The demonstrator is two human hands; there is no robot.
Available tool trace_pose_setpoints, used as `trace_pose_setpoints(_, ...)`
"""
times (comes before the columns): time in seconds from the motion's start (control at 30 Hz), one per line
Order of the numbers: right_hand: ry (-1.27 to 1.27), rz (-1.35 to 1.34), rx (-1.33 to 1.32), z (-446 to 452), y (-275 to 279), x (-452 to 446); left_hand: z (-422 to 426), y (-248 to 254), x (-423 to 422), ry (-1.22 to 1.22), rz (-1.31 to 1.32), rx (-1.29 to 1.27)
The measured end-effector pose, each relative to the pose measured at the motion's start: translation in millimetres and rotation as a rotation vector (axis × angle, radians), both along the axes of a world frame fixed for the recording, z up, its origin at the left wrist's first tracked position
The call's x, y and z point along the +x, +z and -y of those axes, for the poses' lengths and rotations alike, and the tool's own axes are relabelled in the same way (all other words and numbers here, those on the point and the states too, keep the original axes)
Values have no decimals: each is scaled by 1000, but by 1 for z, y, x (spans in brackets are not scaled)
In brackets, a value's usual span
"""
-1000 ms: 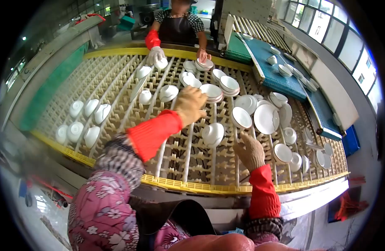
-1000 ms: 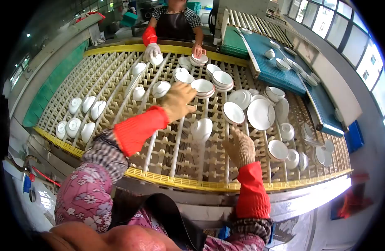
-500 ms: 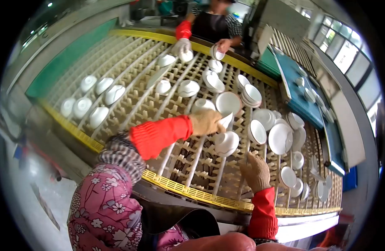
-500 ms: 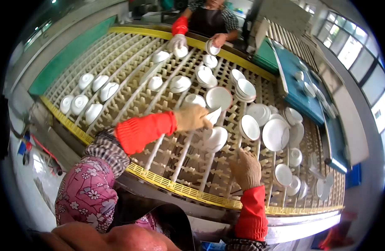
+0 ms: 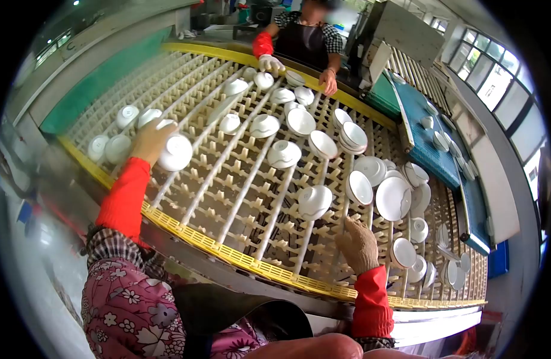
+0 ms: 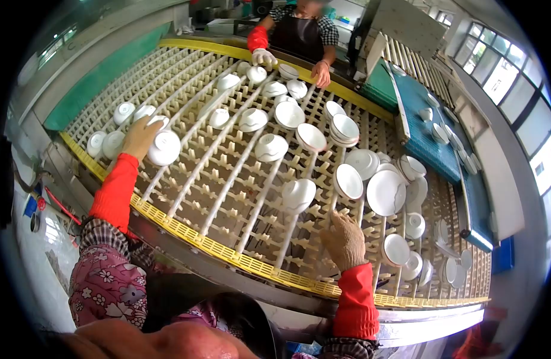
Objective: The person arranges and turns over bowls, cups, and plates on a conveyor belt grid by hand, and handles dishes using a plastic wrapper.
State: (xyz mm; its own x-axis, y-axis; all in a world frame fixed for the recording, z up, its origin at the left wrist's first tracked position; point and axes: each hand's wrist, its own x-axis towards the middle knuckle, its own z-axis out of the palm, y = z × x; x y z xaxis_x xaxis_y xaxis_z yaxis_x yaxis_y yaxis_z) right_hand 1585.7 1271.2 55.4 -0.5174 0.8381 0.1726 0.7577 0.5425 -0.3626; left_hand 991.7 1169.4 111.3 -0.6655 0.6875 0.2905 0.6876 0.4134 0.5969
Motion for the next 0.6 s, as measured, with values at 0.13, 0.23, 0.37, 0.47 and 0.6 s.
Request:
trace_pose_setpoints(0.13, 29, -39, -28, -3, 1, 2, -22, -11, 41, -173, -309, 100)
trace_pose_setpoints(0.23, 6, -19, -77, -2, 4, 4, -61, -23, 122, -532, -553, 135)
trace_pose_setpoints(0.37, 51, -21, -55, -1, 8, 6, -146, -20, 226, -805, -723, 109)
trace_pose_setpoints(0.47, 135, -81, -16, -1, 7, 12, -209, -36, 290, -752, -881, -160)
trace_pose_setpoints(0.6, 218, -198, 36, -7, -4, 24, -247, -59, 331, -771, -1036, -425)
